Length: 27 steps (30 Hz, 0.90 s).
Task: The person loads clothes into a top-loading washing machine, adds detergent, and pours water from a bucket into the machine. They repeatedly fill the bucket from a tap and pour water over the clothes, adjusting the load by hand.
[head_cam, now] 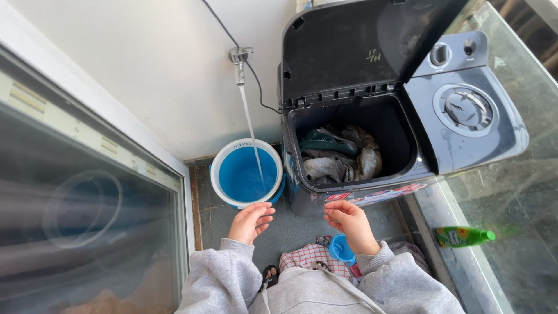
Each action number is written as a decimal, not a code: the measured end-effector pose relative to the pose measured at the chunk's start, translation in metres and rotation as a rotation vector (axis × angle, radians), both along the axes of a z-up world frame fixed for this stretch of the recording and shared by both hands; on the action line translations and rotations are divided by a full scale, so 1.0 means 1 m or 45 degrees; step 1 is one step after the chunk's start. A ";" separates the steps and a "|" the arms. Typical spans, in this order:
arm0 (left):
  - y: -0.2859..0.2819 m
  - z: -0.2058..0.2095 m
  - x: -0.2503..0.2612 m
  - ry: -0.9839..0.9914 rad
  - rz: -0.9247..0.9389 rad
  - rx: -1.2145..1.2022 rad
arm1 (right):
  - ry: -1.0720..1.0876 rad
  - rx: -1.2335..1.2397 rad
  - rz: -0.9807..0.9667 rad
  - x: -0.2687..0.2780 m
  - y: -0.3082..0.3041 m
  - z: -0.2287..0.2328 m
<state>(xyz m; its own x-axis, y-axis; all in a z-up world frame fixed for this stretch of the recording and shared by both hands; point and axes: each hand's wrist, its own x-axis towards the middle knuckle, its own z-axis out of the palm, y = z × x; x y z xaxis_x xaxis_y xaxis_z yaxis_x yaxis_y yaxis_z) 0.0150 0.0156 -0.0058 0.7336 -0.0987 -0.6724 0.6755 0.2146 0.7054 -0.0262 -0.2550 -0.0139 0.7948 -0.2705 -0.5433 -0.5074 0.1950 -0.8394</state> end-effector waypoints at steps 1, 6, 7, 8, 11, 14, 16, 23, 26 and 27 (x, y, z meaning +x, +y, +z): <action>0.002 0.001 0.001 0.005 -0.021 0.002 | -0.004 0.000 -0.019 -0.002 0.003 0.001; 0.012 -0.004 0.009 0.011 -0.096 -0.013 | 0.011 0.002 -0.109 -0.009 0.017 0.002; 0.014 -0.006 0.010 0.007 -0.112 -0.018 | 0.017 0.004 -0.125 -0.012 0.020 0.002; 0.015 -0.006 0.012 0.004 -0.124 -0.021 | 0.014 0.001 -0.137 -0.014 0.023 0.004; 0.020 -0.010 0.013 0.000 -0.162 -0.025 | 0.014 -0.027 -0.177 -0.025 0.030 0.006; 0.019 -0.019 0.019 -0.025 -0.185 -0.052 | 0.006 -0.043 -0.197 -0.025 0.027 0.005; 0.014 -0.016 0.022 -0.046 -0.175 -0.061 | -0.014 -0.057 -0.238 -0.022 0.022 0.007; -0.020 0.013 0.043 0.113 -0.224 0.080 | 0.022 -0.026 -0.182 0.001 -0.005 0.024; -0.042 0.009 0.053 0.165 -0.161 0.032 | 0.005 -0.034 -0.133 0.021 -0.035 0.020; -0.049 0.010 0.054 0.142 -0.134 0.038 | -0.016 -0.028 -0.105 0.028 -0.046 0.018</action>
